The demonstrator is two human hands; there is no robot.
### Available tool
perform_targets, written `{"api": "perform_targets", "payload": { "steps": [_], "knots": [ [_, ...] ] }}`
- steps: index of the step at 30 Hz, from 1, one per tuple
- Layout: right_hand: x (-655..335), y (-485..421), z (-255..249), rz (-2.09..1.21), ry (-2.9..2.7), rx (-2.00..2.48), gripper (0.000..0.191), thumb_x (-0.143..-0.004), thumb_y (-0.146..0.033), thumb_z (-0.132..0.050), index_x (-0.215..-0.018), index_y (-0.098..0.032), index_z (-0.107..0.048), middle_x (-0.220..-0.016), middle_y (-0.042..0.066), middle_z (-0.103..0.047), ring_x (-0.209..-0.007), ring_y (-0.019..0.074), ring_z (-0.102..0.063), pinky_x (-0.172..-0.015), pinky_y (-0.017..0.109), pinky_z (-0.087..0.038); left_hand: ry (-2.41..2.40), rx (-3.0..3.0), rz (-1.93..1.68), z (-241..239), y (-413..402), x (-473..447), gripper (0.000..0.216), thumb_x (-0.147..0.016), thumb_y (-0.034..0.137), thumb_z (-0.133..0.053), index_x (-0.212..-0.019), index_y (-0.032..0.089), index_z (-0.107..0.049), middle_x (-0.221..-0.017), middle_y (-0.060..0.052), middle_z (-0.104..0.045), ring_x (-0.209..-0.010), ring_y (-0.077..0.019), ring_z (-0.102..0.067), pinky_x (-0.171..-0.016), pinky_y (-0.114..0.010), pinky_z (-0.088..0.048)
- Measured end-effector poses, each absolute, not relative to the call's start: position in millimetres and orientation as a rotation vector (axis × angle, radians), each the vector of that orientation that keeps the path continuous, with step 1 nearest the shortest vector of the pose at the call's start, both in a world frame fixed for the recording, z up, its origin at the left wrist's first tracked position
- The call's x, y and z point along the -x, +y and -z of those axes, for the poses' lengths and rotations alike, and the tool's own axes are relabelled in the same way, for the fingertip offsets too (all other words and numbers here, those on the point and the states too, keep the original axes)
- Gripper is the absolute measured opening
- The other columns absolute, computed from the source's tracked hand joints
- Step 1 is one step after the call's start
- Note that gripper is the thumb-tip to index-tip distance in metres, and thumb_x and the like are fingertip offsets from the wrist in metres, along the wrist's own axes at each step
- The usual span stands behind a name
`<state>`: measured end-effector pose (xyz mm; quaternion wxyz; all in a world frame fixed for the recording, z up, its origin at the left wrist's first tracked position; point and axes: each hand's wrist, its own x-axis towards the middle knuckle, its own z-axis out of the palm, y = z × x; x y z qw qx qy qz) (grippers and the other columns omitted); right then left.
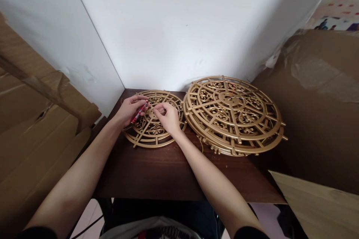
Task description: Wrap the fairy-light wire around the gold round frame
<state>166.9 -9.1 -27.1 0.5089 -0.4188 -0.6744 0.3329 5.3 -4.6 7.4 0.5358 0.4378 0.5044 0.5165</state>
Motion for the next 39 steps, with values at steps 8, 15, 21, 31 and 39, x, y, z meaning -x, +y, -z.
{"api": "perform_targets", "payload": {
  "steps": [8, 15, 21, 31, 39],
  "knots": [
    [-164.6, -9.0, 27.4, -0.858, -1.684, 0.993, 0.006, -0.074, -0.022, -0.061, -0.074, -0.018, -0.066, -0.075, 0.000, -0.068, -0.066, 0.0128, -0.059, -0.061, 0.023, -0.044, 1.081, -1.034, -1.157, -5.5, -6.0, -13.1, 0.014, -0.074, 0.014, -0.063, -0.087, 0.012, -0.065, -0.072, -0.006, -0.065, -0.052, -0.0075, -0.054, -0.038, -0.013, -0.036],
    [-163.8, -7.0, 29.3, -0.902, -1.635, 1.024, 0.006, -0.073, -0.022, -0.061, -0.076, -0.018, -0.065, -0.068, -0.001, -0.066, -0.062, 0.0126, -0.060, -0.061, 0.023, -0.045, 1.067, -1.018, -1.189, -4.1, -5.1, -15.7, 0.018, -0.069, 0.018, -0.065, -0.085, 0.011, -0.066, -0.071, -0.006, -0.064, -0.050, -0.0078, -0.052, -0.036, -0.014, -0.034],
    [-164.8, -2.7, 33.2, -0.932, -1.572, 1.021, 0.013, -0.075, -0.025, -0.061, -0.082, -0.017, -0.069, -0.067, 0.000, -0.066, -0.059, 0.0124, -0.056, -0.060, 0.024, -0.045, 1.051, -1.003, -1.239, -0.4, -4.2, -16.3, 0.020, -0.068, 0.019, -0.067, -0.086, 0.010, -0.065, -0.075, -0.007, -0.065, -0.054, -0.0088, -0.054, -0.038, -0.015, -0.038],
    [-164.1, 0.6, 34.3, -1.030, -1.340, 0.948, 0.017, -0.077, -0.031, -0.060, -0.083, -0.015, -0.066, -0.072, 0.002, -0.068, -0.062, 0.0124, -0.057, -0.061, 0.023, -0.046, 1.000, -1.222, -1.340, 9.8, -5.9, -20.6, 0.029, -0.069, 0.027, -0.072, -0.093, 0.013, -0.065, -0.081, -0.005, -0.067, -0.062, -0.0129, -0.060, -0.049, -0.025, -0.054],
    [-163.1, 0.1, 31.7, -1.067, -1.223, 0.889, 0.015, -0.072, -0.026, -0.064, -0.078, -0.013, -0.069, -0.069, 0.002, -0.067, -0.062, 0.0124, -0.057, -0.062, 0.024, -0.046, 1.006, -1.380, -1.268, 9.0, -9.1, -17.5, 0.028, -0.069, 0.029, -0.075, -0.091, 0.012, -0.068, -0.084, -0.005, -0.069, -0.057, -0.0107, -0.062, -0.054, -0.024, -0.054]
  ]
}}
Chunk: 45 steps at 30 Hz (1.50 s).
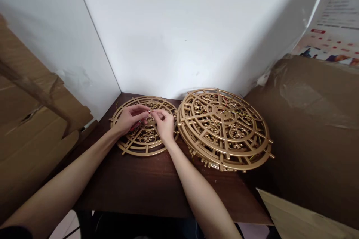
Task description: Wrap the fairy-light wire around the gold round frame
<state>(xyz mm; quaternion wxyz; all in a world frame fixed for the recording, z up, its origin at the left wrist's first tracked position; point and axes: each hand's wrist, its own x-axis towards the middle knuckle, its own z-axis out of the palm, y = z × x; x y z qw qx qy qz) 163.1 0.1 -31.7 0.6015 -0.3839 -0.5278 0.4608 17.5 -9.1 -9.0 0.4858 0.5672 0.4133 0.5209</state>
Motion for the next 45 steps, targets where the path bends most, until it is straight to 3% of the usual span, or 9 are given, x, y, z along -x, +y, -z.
{"api": "perform_targets", "payload": {
  "steps": [8, 21, 29, 32, 37, 45],
  "knots": [
    [-163.7, -0.8, 30.3, -1.060, -1.276, 0.930, 0.017, -0.071, -0.028, -0.064, -0.078, -0.014, -0.072, -0.061, -0.001, -0.064, -0.056, 0.0116, -0.051, -0.056, 0.024, -0.043, 0.979, -1.473, -1.236, 6.7, -8.7, -17.2, 0.026, -0.073, 0.029, -0.073, -0.093, 0.014, -0.068, -0.077, -0.002, -0.066, -0.054, -0.0102, -0.061, -0.052, -0.023, -0.051],
    [-163.7, -1.2, 30.7, -1.055, -1.313, 0.944, 0.018, -0.073, -0.030, -0.064, -0.081, -0.015, -0.071, -0.064, 0.000, -0.066, -0.058, 0.0129, -0.056, -0.056, 0.024, -0.046, 0.986, -1.571, -1.187, 9.0, -6.7, -16.1, 0.020, -0.078, 0.028, -0.066, -0.093, 0.014, -0.066, -0.074, -0.002, -0.064, -0.045, -0.0082, -0.057, -0.046, -0.022, -0.046],
    [-163.4, -1.9, 33.2, -1.125, -1.262, 0.887, 0.018, -0.072, -0.029, -0.068, -0.083, -0.015, -0.066, -0.071, 0.002, -0.067, -0.061, 0.0137, -0.060, -0.059, 0.026, -0.050, 1.107, -1.462, -1.198, 0.4, -8.7, -17.0, 0.027, -0.072, 0.032, -0.071, -0.091, 0.013, -0.068, -0.074, -0.004, -0.067, -0.055, -0.0127, -0.062, -0.054, -0.025, -0.050],
    [-164.1, -1.1, 35.2, -1.080, -1.304, 0.917, 0.014, -0.073, -0.029, -0.067, -0.079, -0.017, -0.066, -0.068, 0.001, -0.065, -0.059, 0.0134, -0.058, -0.059, 0.026, -0.049, 1.207, -1.448, -1.230, -2.2, -7.6, -12.8, 0.030, -0.070, 0.034, -0.072, -0.091, 0.012, -0.070, -0.069, -0.004, -0.068, -0.057, -0.0135, -0.061, -0.057, -0.025, -0.049],
    [-167.8, -2.1, 33.4, -0.921, -1.528, 0.905, 0.009, -0.076, -0.026, -0.066, -0.079, -0.020, -0.071, -0.082, 0.002, -0.066, -0.066, 0.0128, -0.058, -0.064, 0.026, -0.048, 1.325, -1.426, -1.314, 2.3, -2.3, -5.3, 0.033, -0.068, 0.036, -0.074, -0.092, 0.013, -0.074, -0.076, -0.005, -0.071, -0.063, -0.0131, -0.060, -0.060, -0.024, -0.047],
    [-167.3, -10.9, 25.0, -0.887, -1.801, 0.941, 0.006, -0.075, -0.021, -0.067, -0.077, -0.019, -0.072, -0.062, -0.002, -0.063, -0.054, 0.0111, -0.050, -0.056, 0.024, -0.040, 1.337, -1.197, -1.470, 10.0, 3.3, -6.1, 0.036, -0.061, 0.035, -0.078, -0.088, 0.012, -0.074, -0.077, -0.006, -0.070, -0.062, -0.0126, -0.058, -0.059, -0.024, -0.048]
  ]
}}
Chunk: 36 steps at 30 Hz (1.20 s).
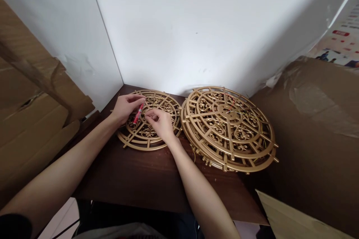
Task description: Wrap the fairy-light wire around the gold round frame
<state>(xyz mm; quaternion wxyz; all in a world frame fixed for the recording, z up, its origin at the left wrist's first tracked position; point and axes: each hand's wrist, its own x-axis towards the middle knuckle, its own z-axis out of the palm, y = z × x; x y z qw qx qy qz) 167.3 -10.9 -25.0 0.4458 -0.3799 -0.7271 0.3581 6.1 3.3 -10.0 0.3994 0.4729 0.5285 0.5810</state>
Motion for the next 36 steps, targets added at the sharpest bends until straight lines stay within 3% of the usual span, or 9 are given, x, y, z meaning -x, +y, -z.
{"api": "perform_targets", "payload": {
  "steps": [5, 10, 13, 27, 36],
  "knots": [
    [-167.3, -11.5, 23.9, -0.817, -1.939, 0.878, 0.006, -0.075, -0.017, -0.066, -0.073, -0.021, -0.070, -0.071, -0.001, -0.065, -0.062, 0.0124, -0.054, -0.062, 0.025, -0.043, 1.351, -1.151, -1.524, 13.2, 5.4, -6.6, 0.039, -0.060, 0.036, -0.079, -0.088, 0.010, -0.073, -0.079, -0.008, -0.071, -0.065, -0.0143, -0.061, -0.063, -0.026, -0.051],
    [-168.5, -11.7, 23.6, -0.752, -2.049, 0.761, 0.008, -0.074, -0.015, -0.069, -0.072, -0.022, -0.071, -0.086, 0.002, -0.067, -0.087, 0.0170, -0.060, -0.082, 0.032, -0.046, 1.420, -1.223, -1.559, 17.6, 8.4, -6.1, 0.034, -0.064, 0.034, -0.075, -0.089, 0.010, -0.074, -0.082, -0.009, -0.072, -0.072, -0.0169, -0.064, -0.068, -0.027, -0.052],
    [-168.7, -11.1, 25.3, -0.696, -2.082, 0.721, 0.008, -0.073, -0.014, -0.072, -0.070, -0.021, -0.071, -0.088, 0.003, -0.066, -0.090, 0.0187, -0.059, -0.088, 0.036, -0.045, 1.474, -1.261, -1.566, 18.6, 8.7, -6.9, 0.028, -0.067, 0.031, -0.073, -0.086, 0.011, -0.074, -0.081, -0.008, -0.072, -0.072, -0.0175, -0.064, -0.068, -0.027, -0.052],
    [-168.0, -5.8, 33.4, -0.686, -2.017, 0.779, 0.009, -0.069, -0.017, -0.077, -0.066, -0.021, -0.070, -0.082, 0.002, -0.061, -0.083, 0.0174, -0.057, -0.080, 0.033, -0.045, 1.627, -1.331, -1.536, 23.8, 18.5, -10.9, 0.021, -0.070, 0.029, -0.067, -0.082, 0.012, -0.074, -0.076, -0.007, -0.072, -0.067, -0.0179, -0.064, -0.063, -0.027, -0.049],
    [-167.8, -7.6, 31.9, -0.755, -2.000, 0.817, 0.006, -0.073, -0.021, -0.070, -0.068, -0.020, -0.066, -0.082, 0.002, -0.062, -0.085, 0.0183, -0.058, -0.081, 0.035, -0.045, 1.823, -1.548, -1.485, 18.9, 14.4, -23.0, 0.014, -0.073, 0.022, -0.059, -0.074, 0.013, -0.069, -0.068, -0.006, -0.067, -0.062, -0.0160, -0.059, -0.066, -0.027, -0.045]
  ]
}}
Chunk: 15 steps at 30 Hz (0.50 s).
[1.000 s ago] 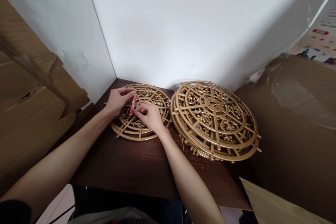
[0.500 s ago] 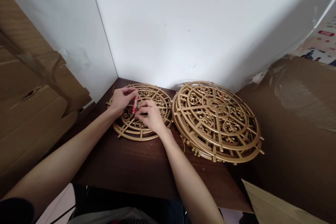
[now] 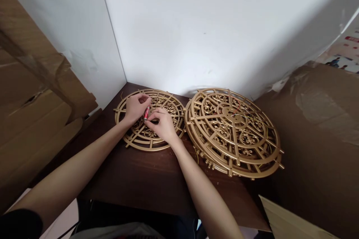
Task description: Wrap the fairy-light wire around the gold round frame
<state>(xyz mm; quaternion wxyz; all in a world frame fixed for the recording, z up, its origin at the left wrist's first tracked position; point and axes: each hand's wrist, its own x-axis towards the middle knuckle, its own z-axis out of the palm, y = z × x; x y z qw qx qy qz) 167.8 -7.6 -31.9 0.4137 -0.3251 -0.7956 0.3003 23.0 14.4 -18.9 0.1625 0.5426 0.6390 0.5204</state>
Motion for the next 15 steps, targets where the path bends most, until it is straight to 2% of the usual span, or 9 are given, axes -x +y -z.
{"api": "perform_targets", "payload": {
  "steps": [8, 15],
  "knots": [
    [-167.4, -12.6, 24.1, -0.671, -2.033, 0.877, 0.012, -0.070, -0.014, -0.063, -0.064, -0.021, -0.055, -0.076, 0.000, -0.059, -0.082, 0.0185, -0.056, -0.080, 0.033, -0.043, 1.885, -1.631, -1.409, 19.4, 14.6, -22.0, 0.014, -0.074, 0.022, -0.053, -0.071, 0.014, -0.064, -0.067, -0.004, -0.063, -0.067, -0.0167, -0.056, -0.069, -0.028, -0.044],
    [-168.6, -13.0, 25.0, -0.762, -2.014, 0.829, 0.006, -0.070, -0.016, -0.064, -0.066, -0.020, -0.061, -0.078, 0.001, -0.061, -0.083, 0.0177, -0.055, -0.076, 0.031, -0.043, 1.766, -1.536, -1.485, 20.0, 12.6, -21.6, 0.015, -0.076, 0.027, -0.056, -0.076, 0.015, -0.064, -0.071, -0.004, -0.065, -0.065, -0.0156, -0.059, -0.067, -0.027, -0.046]
  ]
}}
